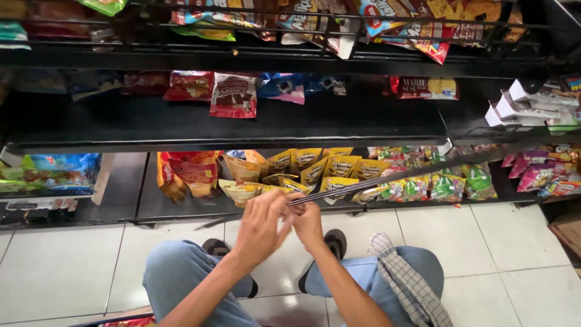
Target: Clean and organize snack shelves in a grocery store using a barcode scanner and a cloth.
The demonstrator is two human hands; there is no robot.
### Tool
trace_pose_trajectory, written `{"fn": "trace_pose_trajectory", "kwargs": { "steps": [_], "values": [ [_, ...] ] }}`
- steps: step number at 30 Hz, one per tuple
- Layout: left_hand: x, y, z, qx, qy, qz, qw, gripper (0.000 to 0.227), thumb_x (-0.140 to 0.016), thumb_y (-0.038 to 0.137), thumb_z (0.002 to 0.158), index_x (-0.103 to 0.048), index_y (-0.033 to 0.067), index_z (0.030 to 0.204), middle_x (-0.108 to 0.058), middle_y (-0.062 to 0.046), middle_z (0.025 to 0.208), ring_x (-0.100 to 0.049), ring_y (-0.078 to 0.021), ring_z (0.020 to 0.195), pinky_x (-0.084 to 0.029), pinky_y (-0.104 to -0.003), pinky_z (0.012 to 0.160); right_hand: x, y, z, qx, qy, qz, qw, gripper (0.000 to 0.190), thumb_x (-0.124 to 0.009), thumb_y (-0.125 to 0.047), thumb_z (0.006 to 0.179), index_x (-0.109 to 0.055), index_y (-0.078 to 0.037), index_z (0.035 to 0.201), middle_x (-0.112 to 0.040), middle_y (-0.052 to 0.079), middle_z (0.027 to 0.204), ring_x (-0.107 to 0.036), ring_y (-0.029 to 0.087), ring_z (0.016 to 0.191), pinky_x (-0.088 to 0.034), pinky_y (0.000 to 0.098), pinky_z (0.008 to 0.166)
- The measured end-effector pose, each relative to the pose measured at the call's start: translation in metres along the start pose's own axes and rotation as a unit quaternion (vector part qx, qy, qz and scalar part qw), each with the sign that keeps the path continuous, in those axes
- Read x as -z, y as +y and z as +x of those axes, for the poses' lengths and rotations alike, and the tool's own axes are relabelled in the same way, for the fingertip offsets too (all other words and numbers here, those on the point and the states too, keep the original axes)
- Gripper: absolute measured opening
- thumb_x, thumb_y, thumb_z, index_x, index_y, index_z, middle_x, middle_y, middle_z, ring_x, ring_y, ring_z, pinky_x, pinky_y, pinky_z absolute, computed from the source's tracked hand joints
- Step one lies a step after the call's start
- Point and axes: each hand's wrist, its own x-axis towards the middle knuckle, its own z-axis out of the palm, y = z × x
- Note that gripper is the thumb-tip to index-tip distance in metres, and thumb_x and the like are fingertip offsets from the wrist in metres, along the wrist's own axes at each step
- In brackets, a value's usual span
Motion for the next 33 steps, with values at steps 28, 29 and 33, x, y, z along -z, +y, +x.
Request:
{"fn": "trace_pose_trajectory", "kwargs": {
  "steps": [28,29,33],
  "values": [
    [0.121,-0.045,0.066,-0.041,0.035,0.375,0.925,0.017,-0.071,0.03,0.088,-0.062,0.0177,0.093,-0.055,0.002,0.087,-0.058,-0.0167,0.092,-0.04,-0.037,0.08,0.079,-0.265,-0.014,0.4,0.074,-0.56,0.722,0.049,-0.079,-0.027,0.083,-0.068,-0.012,0.128,-0.067,0.008,0.128,-0.058,0.03,0.119,-0.043,0.045,0.096],
    [0.123,-0.045,0.071,-0.051,0.037,0.371,0.927,0.015,-0.071,0.029,0.087,-0.062,0.0185,0.095,-0.056,0.003,0.088,-0.058,-0.0165,0.093,-0.041,-0.036,0.081,0.089,-0.262,-0.005,0.399,0.077,-0.593,0.695,0.044,-0.077,-0.028,0.082,-0.071,-0.017,0.124,-0.07,0.004,0.125,-0.06,0.028,0.116,-0.044,0.0435,0.093],
    [0.125,-0.051,0.082,-0.075,0.037,0.336,0.938,0.016,-0.07,0.03,0.088,-0.062,0.0183,0.097,-0.057,0.003,0.09,-0.058,-0.0164,0.096,-0.042,-0.034,0.082,0.109,-0.254,0.019,0.386,0.059,-0.603,0.695,0.025,-0.07,-0.028,0.091,-0.074,-0.026,0.116,-0.074,-0.003,0.11,-0.066,0.021,0.107,-0.047,0.0381,0.092]
  ]
}}
